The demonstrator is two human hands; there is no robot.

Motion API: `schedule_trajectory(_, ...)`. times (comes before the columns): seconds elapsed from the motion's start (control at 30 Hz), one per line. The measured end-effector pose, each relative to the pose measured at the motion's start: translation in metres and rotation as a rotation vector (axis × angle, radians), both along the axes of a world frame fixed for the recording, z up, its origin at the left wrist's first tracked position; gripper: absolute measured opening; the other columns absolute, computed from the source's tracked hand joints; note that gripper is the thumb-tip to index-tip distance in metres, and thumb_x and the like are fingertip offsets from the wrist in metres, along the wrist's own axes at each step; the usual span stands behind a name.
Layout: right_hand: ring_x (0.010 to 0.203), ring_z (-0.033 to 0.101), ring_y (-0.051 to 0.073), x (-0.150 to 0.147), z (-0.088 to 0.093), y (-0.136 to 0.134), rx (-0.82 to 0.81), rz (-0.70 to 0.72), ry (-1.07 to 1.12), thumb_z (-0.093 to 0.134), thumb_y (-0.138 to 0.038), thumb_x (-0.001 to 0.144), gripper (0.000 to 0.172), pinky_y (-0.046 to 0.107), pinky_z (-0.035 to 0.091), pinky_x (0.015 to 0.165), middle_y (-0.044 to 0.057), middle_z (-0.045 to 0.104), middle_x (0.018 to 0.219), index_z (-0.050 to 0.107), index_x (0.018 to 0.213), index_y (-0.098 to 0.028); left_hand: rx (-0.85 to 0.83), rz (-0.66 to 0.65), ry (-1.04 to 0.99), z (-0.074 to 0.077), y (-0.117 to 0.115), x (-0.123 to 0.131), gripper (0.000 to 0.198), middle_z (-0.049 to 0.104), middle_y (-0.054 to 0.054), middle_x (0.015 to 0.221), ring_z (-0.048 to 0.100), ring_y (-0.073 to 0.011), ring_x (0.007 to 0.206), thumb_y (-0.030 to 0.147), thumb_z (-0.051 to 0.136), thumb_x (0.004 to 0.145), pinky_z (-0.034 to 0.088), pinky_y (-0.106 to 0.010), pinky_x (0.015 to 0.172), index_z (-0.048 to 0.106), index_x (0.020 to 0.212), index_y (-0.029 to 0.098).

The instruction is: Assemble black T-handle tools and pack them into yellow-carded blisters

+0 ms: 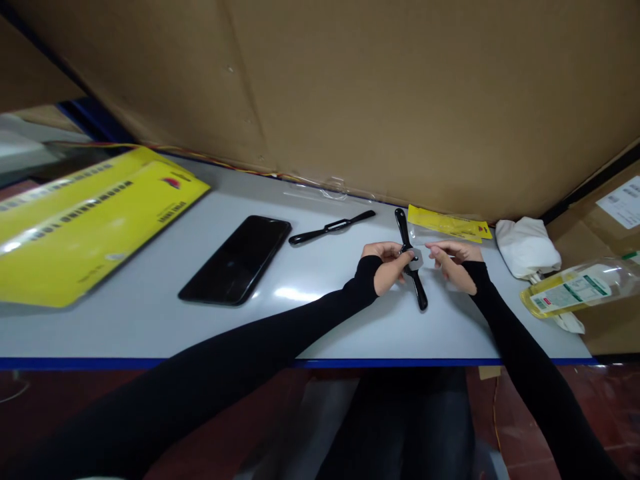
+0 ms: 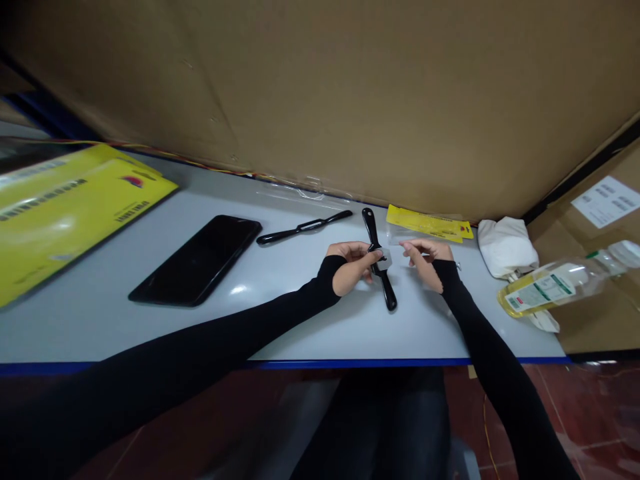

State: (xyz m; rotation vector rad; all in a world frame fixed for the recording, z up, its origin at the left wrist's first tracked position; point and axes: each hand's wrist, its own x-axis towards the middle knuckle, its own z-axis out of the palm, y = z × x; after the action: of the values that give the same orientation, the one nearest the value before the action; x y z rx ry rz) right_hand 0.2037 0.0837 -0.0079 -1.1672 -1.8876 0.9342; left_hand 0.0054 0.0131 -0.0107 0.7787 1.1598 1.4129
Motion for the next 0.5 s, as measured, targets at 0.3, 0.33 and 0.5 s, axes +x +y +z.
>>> schedule_trajectory(0.3,0.063,0.067,0.019,0.056,-0.002,0.051,0.238,-0.307,-0.31,0.062,-0.056,0.095,0.039,0.032,0.056,0.063,0.007,0.076,0.078,0.076,0.089,-0.02,-0.061,0.037,0.025,0.009,-0.004,0.0,0.026,0.06,0.002,0.049,0.05,-0.0086,0.035,0.008,0.08,0.079,0.041,-0.02,0.033,0.064,0.059,0.015)
schedule_trajectory(0.33,0.065,0.066,0.019,0.063,-0.003,0.055,0.241,-0.331,-0.348,0.065,-0.052,0.093,0.035,0.033,0.057,0.066,0.006,0.075,0.077,0.075,0.086,-0.02,-0.063,0.039,0.027,0.008,-0.004,0.0,0.026,0.06,0.002,0.049,0.049,-0.0085,0.035,0.009,0.08,0.079,0.041,-0.02,0.033,0.064,0.059,0.015)
schedule_trajectory(0.5,0.062,0.063,0.021,0.088,-0.006,0.067,0.188,-0.393,-0.482,0.079,-0.033,0.079,0.012,0.04,0.057,0.072,0.004,0.072,0.07,0.075,0.079,-0.022,-0.081,0.037,0.053,0.007,-0.003,-0.001,0.024,0.061,0.001,0.05,0.05,-0.0087,0.036,0.012,0.081,0.077,0.042,-0.02,0.033,0.064,0.06,0.014)
